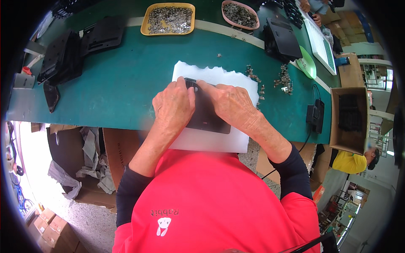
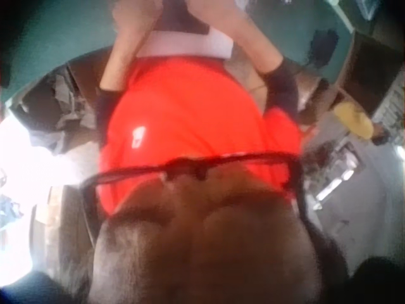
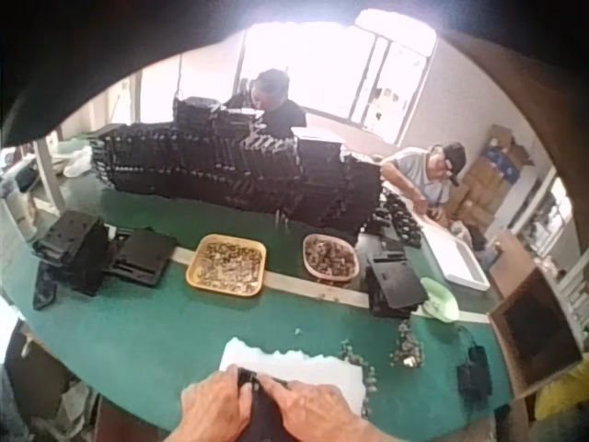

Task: The person uses a small screwdriver to tighten screws on a black rectangular electronic device placed on a white foam pad. They repeatedly pick up screws from a yellow tray, insert them into the device, and tighten them. The person flips the device over to work on different sides and continues the process of inserting and tightening screws throughout the clip.

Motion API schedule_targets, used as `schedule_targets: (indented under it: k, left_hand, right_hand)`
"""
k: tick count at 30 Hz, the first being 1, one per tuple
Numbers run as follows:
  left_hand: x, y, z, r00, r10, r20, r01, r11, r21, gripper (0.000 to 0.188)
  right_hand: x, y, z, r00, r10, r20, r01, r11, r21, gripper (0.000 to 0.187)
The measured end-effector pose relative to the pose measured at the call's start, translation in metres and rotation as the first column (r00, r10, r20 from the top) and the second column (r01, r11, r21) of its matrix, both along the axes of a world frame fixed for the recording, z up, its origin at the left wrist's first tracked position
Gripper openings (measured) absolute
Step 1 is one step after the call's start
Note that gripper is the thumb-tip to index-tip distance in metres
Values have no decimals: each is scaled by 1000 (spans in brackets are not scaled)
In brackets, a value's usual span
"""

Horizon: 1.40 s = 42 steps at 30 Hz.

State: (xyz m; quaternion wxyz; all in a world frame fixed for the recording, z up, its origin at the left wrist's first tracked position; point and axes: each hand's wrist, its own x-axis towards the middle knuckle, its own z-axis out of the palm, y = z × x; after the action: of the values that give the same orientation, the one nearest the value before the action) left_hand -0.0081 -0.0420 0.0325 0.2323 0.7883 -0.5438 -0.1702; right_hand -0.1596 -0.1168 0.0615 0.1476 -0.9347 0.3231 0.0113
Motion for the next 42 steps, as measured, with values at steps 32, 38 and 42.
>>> schedule_targets:
  k: [32, 38, 42]
  left_hand:
    - [7, -8, -3, 1000, -10, -12, 10, 1000, -9, 24]
    - [6, -5, -2, 998, 1, -61, -2, 1000, -13, 22]
    - [7, -6, -4, 998, -5, -61, 5, 1000, 0, 21]
  right_hand:
    - [20, -33, 26, 896, 362, -258, -388, 920, -53, 48]
    - [0, -42, -2, 967, 244, -69, -234, 964, 126, 56]
    - [3, -45, 6, 952, 266, -149, -246, 959, 139, 56]
